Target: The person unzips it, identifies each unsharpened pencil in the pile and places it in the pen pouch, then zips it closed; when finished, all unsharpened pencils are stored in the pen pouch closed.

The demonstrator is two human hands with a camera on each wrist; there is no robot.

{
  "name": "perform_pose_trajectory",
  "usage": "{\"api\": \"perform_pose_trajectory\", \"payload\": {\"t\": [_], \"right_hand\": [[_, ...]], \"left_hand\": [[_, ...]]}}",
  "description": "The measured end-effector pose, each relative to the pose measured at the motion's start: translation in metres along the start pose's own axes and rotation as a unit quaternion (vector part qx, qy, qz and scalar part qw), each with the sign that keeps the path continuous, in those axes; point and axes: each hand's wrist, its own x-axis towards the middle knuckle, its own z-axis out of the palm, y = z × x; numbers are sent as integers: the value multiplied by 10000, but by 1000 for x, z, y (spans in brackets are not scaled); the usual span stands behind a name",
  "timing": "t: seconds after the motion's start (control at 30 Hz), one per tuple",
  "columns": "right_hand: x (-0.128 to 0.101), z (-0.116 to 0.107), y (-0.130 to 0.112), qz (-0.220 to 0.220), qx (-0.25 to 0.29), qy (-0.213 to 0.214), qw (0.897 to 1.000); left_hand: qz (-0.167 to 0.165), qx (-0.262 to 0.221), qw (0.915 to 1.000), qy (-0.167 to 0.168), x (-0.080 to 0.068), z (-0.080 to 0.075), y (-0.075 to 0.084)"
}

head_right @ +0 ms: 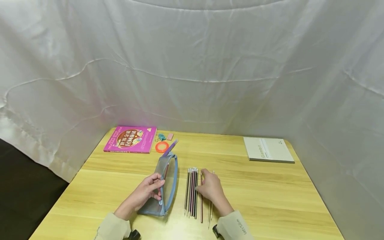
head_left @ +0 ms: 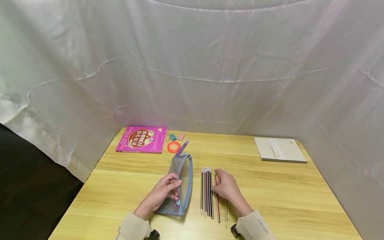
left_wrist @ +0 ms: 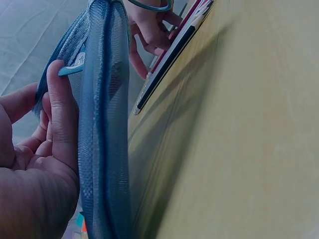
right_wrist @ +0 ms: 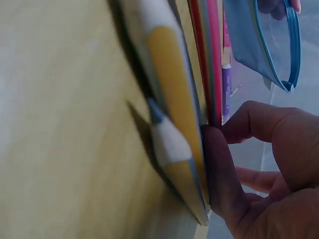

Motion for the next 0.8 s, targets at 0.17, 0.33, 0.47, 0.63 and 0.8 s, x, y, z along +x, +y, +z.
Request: {"api": "perform_pose_trajectory", "payload": {"t": [0.17, 0.33, 0.47, 0.63, 0.8], "right_hand": [[-1, -2, 2, 27, 583, 76, 9983], [1, -10, -1, 222, 1749, 98, 9843], [2, -16, -6, 380, 2610, 178, 9644], [3, -20, -12, 399, 3224, 376, 9450], [0, -19, -19, 201, 3810, 520, 9229]], "left_hand": [[-20, -22, 10000, -29, -1, 0, 0], [29, 3, 10000, -32, -1, 0, -1], [63, 17, 10000, -33, -1, 0, 0], [97, 45, 9999, -45, 0, 1, 0], [121, 91, 9999, -71, -1, 1, 1]]}}
